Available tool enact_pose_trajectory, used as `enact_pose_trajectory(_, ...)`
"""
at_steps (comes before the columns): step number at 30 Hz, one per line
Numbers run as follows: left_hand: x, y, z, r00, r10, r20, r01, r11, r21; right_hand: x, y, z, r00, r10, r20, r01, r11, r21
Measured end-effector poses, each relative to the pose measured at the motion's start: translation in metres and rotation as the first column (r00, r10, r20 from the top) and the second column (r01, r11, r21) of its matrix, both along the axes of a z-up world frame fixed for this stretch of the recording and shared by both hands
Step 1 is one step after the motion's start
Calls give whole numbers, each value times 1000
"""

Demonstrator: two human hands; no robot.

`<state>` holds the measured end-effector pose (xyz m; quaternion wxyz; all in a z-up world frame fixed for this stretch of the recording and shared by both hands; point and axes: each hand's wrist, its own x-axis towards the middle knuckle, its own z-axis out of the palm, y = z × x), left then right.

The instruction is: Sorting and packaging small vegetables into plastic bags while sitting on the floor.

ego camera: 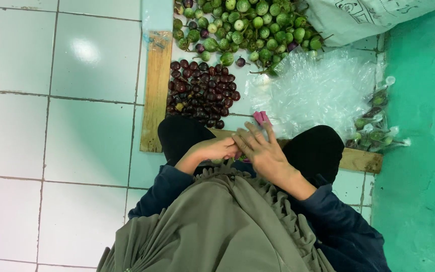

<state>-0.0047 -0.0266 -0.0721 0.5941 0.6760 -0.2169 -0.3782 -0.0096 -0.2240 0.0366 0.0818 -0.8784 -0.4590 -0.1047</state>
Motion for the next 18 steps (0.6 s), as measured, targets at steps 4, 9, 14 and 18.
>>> enact_pose_trajectory(4, 7, 5, 22, 985, -25, -171, 37, 997, 67, -10, -19, -52, 999, 10, 34, -10, 1000, -6)
enact_pose_trajectory(9, -1, 11, 0, 950, -186, -252, 212, 974, 77, -11, -19, -7, 625, -79, -777, 116, 993, -7)
enact_pose_trajectory(14, -5, -1, -56, 968, -50, -246, 41, 998, -42, 22, -24, 36, 407, -30, -913, 125, 992, 23)
enact_pose_trajectory(18, 6, 12, 23, 981, 39, -192, -56, 995, -79, 30, -41, -32, 334, -8, -943, 328, 938, 108)
